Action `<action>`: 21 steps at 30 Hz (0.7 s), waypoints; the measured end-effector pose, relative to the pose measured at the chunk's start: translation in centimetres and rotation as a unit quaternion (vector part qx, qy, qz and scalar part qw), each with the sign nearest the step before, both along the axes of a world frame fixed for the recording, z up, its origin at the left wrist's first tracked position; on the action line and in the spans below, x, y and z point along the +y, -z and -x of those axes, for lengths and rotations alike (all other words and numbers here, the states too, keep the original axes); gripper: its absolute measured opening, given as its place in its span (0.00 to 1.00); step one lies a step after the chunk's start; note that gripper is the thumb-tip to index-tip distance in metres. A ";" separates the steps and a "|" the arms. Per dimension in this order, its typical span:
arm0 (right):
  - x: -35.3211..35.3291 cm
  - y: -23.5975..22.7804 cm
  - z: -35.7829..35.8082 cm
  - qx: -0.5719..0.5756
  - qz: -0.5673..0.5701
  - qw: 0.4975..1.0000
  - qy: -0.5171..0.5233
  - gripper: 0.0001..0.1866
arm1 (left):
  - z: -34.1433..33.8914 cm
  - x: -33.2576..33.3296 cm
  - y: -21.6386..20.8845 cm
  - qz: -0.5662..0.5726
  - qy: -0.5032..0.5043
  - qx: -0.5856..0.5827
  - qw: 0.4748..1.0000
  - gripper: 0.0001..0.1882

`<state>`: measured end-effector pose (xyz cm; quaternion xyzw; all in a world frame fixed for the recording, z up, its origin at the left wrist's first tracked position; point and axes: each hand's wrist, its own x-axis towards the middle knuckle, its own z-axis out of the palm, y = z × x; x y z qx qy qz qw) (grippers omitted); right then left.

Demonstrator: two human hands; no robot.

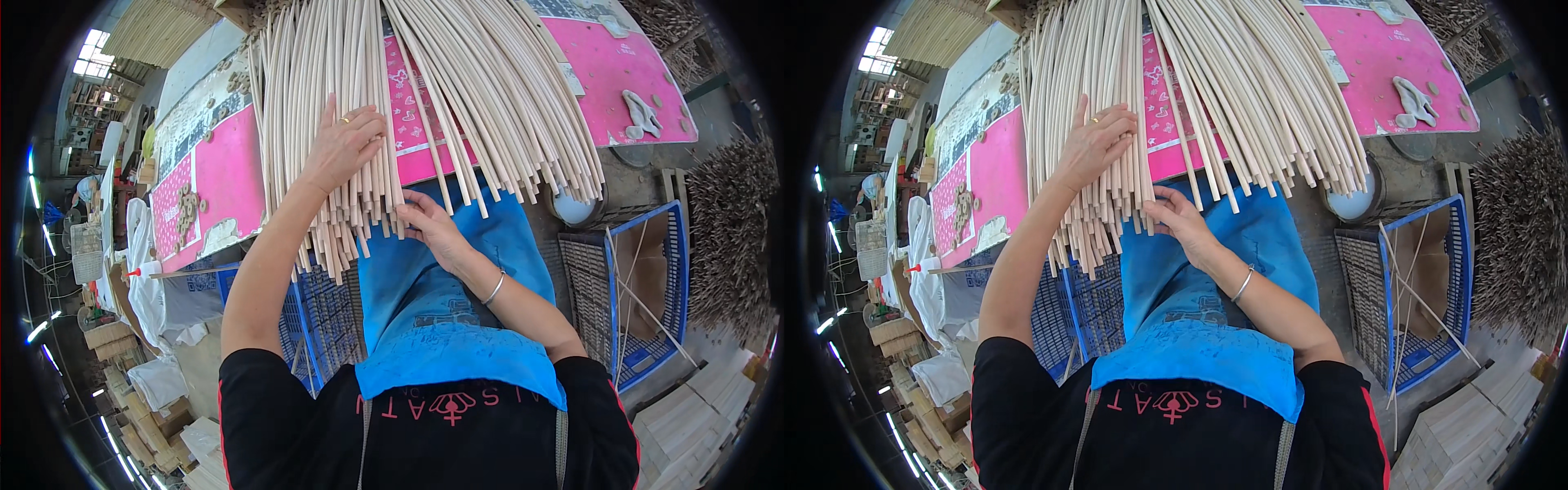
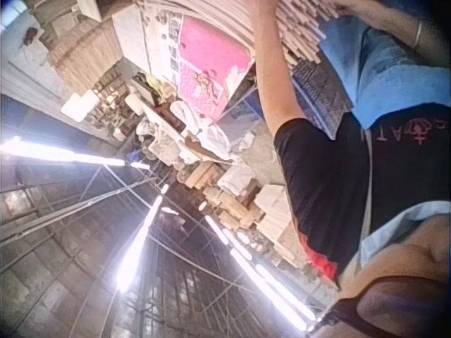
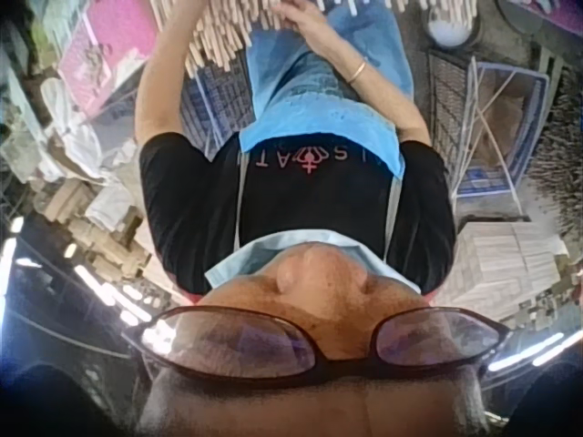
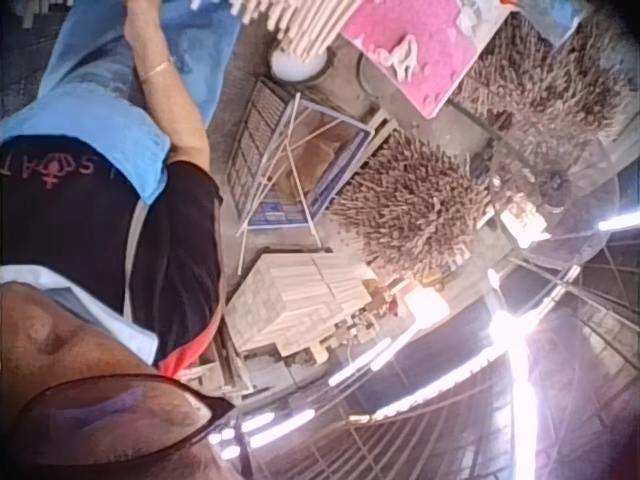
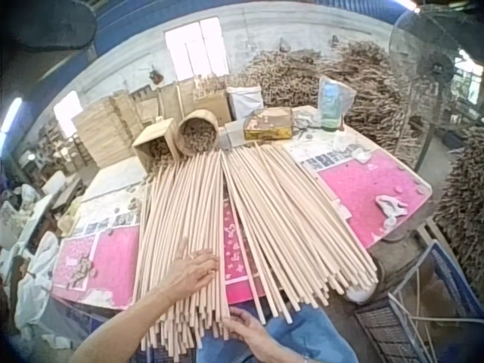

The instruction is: Assembling wooden dowels by sorting them and applying glue to join components at a workbench.

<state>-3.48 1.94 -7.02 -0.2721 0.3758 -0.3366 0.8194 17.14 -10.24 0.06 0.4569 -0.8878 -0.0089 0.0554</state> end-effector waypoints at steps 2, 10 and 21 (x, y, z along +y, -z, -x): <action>0.1 0.0 -0.1 0.006 -0.008 1.000 0.017 0.29 | 0.1 0.0 0.1 0.026 0.017 0.002 1.000 0.10; -0.4 0.7 -0.4 0.045 -0.004 0.996 0.074 0.18 | 1.2 -0.5 0.9 0.009 0.034 -0.038 0.999 0.12; -1.7 2.2 -1.4 0.093 0.075 0.986 0.115 0.10 | 1.2 -0.2 1.6 -0.001 0.017 0.042 0.999 0.16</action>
